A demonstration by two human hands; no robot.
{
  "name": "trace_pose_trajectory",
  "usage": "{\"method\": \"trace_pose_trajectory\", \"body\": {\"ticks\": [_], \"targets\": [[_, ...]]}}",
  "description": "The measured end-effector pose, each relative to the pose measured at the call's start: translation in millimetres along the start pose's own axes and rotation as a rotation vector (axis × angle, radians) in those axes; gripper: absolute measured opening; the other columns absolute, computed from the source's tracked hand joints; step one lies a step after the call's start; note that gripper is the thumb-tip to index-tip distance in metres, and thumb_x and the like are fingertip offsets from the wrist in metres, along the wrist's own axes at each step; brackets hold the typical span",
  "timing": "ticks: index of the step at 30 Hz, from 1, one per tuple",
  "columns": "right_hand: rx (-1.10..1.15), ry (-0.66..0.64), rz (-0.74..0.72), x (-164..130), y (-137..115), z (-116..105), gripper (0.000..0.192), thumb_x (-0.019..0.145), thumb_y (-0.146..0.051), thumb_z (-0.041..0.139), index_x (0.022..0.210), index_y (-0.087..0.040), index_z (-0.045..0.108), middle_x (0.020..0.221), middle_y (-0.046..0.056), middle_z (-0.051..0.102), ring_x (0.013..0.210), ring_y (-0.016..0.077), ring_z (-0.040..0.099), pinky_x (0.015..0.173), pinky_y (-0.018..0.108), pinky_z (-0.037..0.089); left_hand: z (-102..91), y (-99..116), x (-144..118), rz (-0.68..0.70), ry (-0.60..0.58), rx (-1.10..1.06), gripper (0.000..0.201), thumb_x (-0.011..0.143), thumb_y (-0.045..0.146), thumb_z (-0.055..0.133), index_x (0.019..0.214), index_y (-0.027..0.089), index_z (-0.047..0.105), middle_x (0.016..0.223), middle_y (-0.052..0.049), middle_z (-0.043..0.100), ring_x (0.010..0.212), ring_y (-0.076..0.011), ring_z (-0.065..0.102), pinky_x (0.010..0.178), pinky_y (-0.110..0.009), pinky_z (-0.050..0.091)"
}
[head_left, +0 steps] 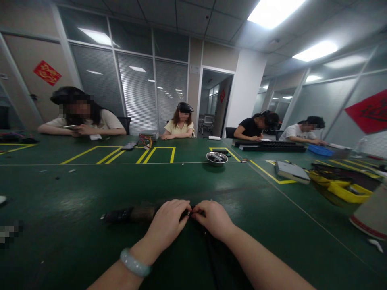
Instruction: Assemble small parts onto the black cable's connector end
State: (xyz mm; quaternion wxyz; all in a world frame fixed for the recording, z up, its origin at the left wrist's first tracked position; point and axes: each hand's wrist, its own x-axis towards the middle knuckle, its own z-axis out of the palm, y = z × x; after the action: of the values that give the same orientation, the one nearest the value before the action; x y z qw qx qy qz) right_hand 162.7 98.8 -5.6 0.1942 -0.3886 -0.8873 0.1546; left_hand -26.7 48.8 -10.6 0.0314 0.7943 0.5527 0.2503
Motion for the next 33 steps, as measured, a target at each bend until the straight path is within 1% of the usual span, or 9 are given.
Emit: {"method": "trace_pose_trajectory", "body": {"ticks": [5, 15, 20, 23, 26, 30, 33], "targets": [[0.0, -0.003, 0.021, -1.7, 2.8, 0.0, 0.014, 0.086, -0.027, 0.062, 0.095, -0.025, 0.072, 0.093, -0.001, 0.071, 0.086, 0.0154, 0.063, 0.076, 0.024, 0.042, -0.5, 1.1, -0.6, -0.021, 0.007, 0.001, 0.011, 0.083, 0.019, 0.057, 0.092, 0.025, 0.058, 0.107, 0.0, 0.065, 0.103, -0.0212, 0.058, 0.092, -0.038, 0.043], [0.021, 0.0, 0.018, -1.0, 4.7, 0.8, 0.015, 0.085, -0.027, 0.061, 0.095, -0.026, 0.072, 0.092, -0.001, 0.072, 0.084, 0.0149, 0.063, 0.075, 0.023, 0.041, -3.3, 1.0, -0.3, 0.009, 0.006, -0.031, 0.011, 0.086, 0.021, 0.053, 0.094, 0.026, 0.06, 0.114, 0.0, 0.064, 0.111, -0.0203, 0.056, 0.097, -0.04, 0.041], [0.04, 0.017, 0.03, -1.5, 5.0, 1.1, 0.014, 0.085, -0.027, 0.062, 0.093, -0.027, 0.072, 0.091, -0.001, 0.072, 0.082, 0.0153, 0.063, 0.072, 0.023, 0.041, -0.5, -0.2, 0.0, 0.016, 0.005, -0.021, 0.017, 0.084, 0.018, 0.055, 0.097, 0.027, 0.06, 0.116, 0.002, 0.063, 0.111, -0.0198, 0.055, 0.098, -0.039, 0.04], [0.055, 0.021, 0.028, -1.9, 5.5, 1.2, 0.013, 0.084, -0.027, 0.063, 0.092, -0.027, 0.073, 0.09, -0.001, 0.072, 0.082, 0.0155, 0.063, 0.071, 0.023, 0.041, 0.7, -0.8, 0.0, -0.029, 0.012, -0.02, 0.022, 0.082, 0.017, 0.056, 0.101, 0.027, 0.058, 0.114, 0.001, 0.064, 0.107, -0.0204, 0.057, 0.095, -0.039, 0.042], [0.073, 0.028, 0.014, -2.0, 6.2, 1.6, 0.012, 0.084, -0.027, 0.063, 0.092, -0.026, 0.073, 0.09, -0.001, 0.072, 0.082, 0.0151, 0.063, 0.072, 0.023, 0.041, 0.3, -0.8, -0.8, -0.068, 0.018, -0.025, 0.02, 0.082, 0.018, 0.056, 0.1, 0.026, 0.057, 0.112, 0.0, 0.064, 0.104, -0.0207, 0.058, 0.092, -0.039, 0.044], [0.086, 0.021, 0.018, -1.5, 7.0, 2.5, 0.012, 0.084, -0.026, 0.063, 0.091, -0.026, 0.072, 0.088, -0.002, 0.072, 0.08, 0.0145, 0.063, 0.07, 0.022, 0.041, -0.9, 0.1, -1.8, -0.01, 0.011, -0.03, 0.013, 0.083, 0.018, 0.055, 0.093, 0.026, 0.058, 0.111, 0.001, 0.064, 0.106, -0.0203, 0.057, 0.094, -0.039, 0.042], [0.088, 0.019, 0.02, -1.5, 6.7, 2.4, 0.013, 0.084, -0.026, 0.062, 0.092, -0.026, 0.072, 0.089, -0.002, 0.072, 0.081, 0.0145, 0.063, 0.071, 0.022, 0.041, -0.9, 0.6, -1.9, 0.0, 0.022, -0.029, 0.014, 0.085, 0.02, 0.054, 0.097, 0.026, 0.058, 0.111, 0.0, 0.064, 0.106, -0.0204, 0.057, 0.095, -0.039, 0.041]]}}
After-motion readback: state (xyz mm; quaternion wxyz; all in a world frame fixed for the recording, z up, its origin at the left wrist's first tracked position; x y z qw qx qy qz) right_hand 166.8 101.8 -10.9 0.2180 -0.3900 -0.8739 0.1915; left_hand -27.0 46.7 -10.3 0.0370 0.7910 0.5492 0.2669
